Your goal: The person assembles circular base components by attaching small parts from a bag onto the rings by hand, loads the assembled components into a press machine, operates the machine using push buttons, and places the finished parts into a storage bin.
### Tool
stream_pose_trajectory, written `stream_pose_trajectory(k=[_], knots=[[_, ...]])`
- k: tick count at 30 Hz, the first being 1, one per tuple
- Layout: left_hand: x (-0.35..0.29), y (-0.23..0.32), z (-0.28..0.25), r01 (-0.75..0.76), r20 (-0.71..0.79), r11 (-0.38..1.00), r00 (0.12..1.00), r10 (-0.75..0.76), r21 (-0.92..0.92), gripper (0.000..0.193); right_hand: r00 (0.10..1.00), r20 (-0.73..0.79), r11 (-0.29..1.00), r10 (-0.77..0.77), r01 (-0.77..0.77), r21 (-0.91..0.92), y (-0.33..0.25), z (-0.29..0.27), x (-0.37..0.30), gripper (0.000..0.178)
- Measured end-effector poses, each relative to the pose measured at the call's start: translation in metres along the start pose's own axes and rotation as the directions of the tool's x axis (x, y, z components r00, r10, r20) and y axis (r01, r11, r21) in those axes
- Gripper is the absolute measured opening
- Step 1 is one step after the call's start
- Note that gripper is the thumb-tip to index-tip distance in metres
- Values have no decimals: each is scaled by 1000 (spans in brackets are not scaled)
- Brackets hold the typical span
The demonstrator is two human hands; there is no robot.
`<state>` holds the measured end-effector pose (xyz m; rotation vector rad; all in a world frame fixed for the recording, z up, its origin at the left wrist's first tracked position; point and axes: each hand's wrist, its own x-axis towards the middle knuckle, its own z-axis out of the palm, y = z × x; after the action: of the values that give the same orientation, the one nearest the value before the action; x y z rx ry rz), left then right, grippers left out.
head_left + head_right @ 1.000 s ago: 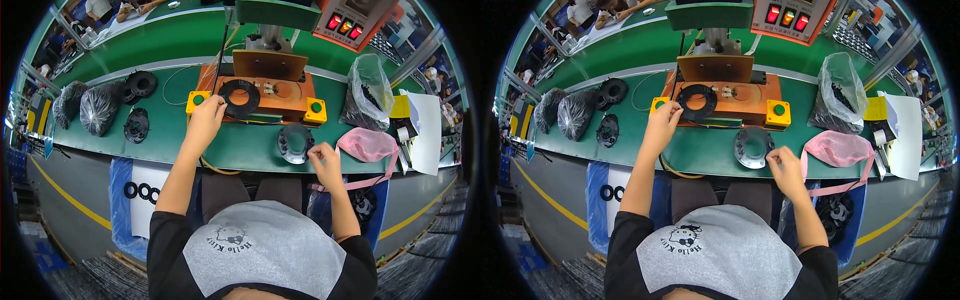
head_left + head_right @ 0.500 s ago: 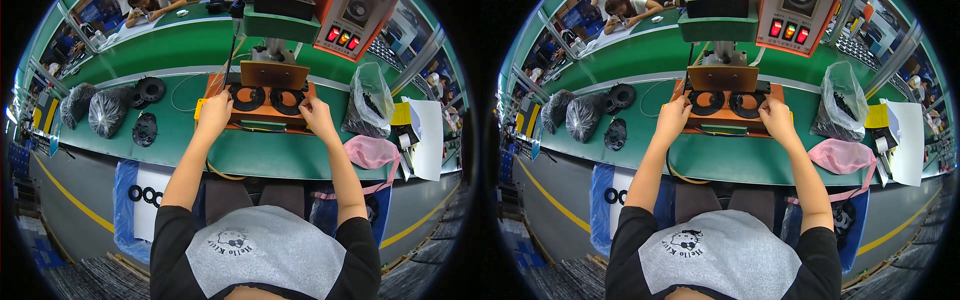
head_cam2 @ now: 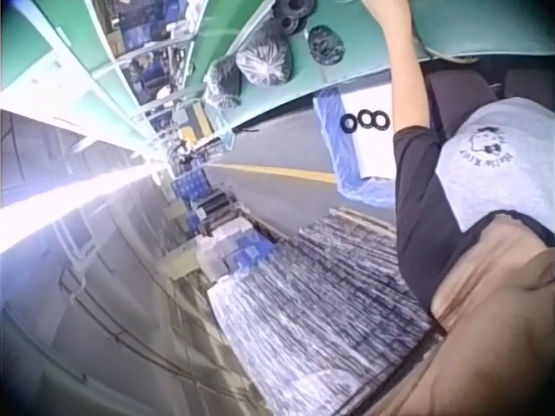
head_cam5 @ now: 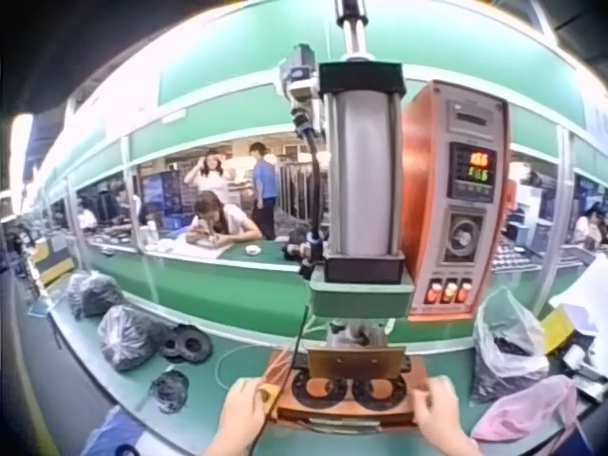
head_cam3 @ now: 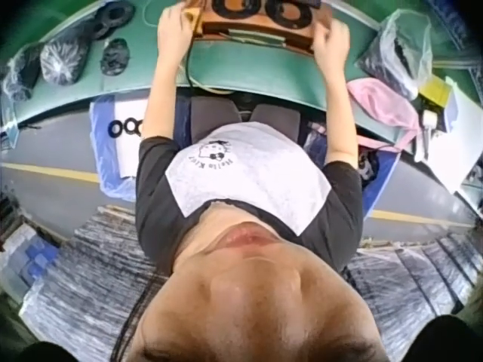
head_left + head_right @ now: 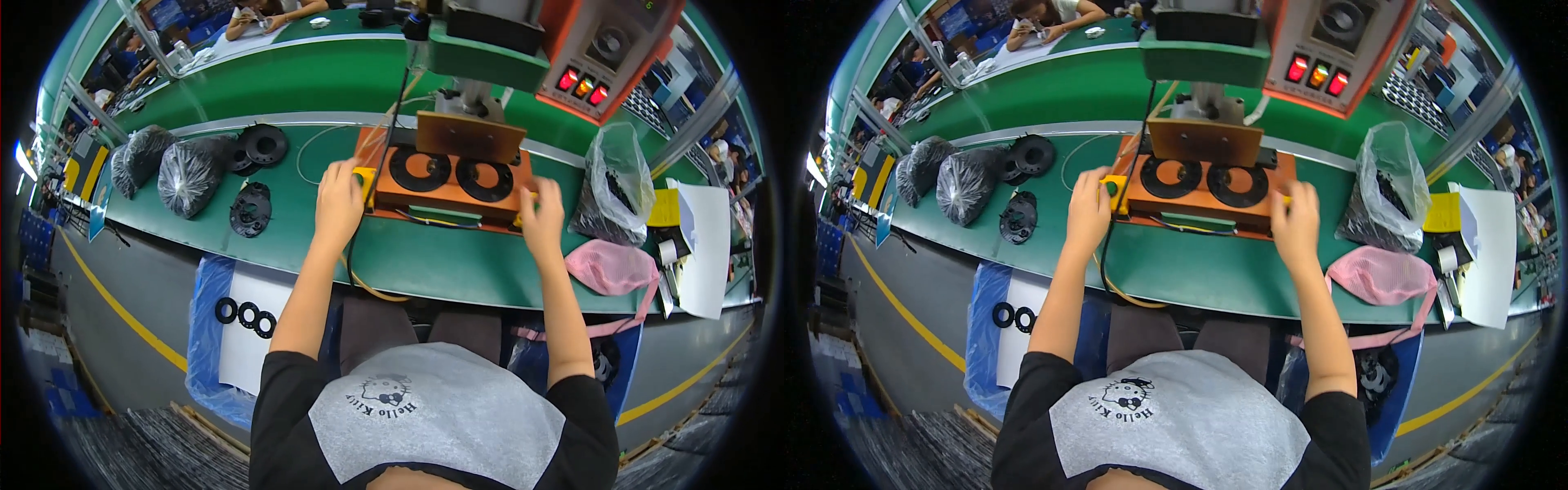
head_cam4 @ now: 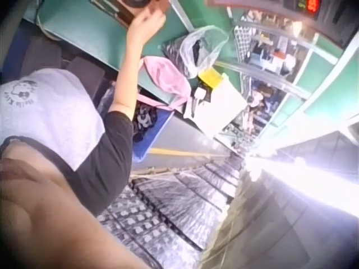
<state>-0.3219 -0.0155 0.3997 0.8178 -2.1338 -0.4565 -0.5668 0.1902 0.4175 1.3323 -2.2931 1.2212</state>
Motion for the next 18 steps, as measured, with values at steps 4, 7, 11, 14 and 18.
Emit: stream_pose_trajectory(k=[4, 7, 11, 14, 18], knots=[[-29, -35, 5, -75, 78, 997, 994, 75, -9, 33, 995, 94, 967, -44, 66, -247, 46, -3, -44, 44], [-31, -19, 3, 30, 178, 998, 983, -39, 51, 46, 994, 100, 975, -45, 65, -214, 44, 0, -61, 57], [-25, -15, 5, 32, 140, 994, 989, -46, 101, 53, 996, 83, 986, -36, 49, -161, 43, -5, -55, 58], [-26, -14, 8, 20, 84, 998, 996, -25, 60, 47, 996, 79, 987, -38, 50, -155, 43, -10, -53, 57], [-17, -15, 8, 39, 138, 997, 989, -49, 73, 47, 998, 47, 986, -32, 39, -162, 47, -10, -53, 54]])
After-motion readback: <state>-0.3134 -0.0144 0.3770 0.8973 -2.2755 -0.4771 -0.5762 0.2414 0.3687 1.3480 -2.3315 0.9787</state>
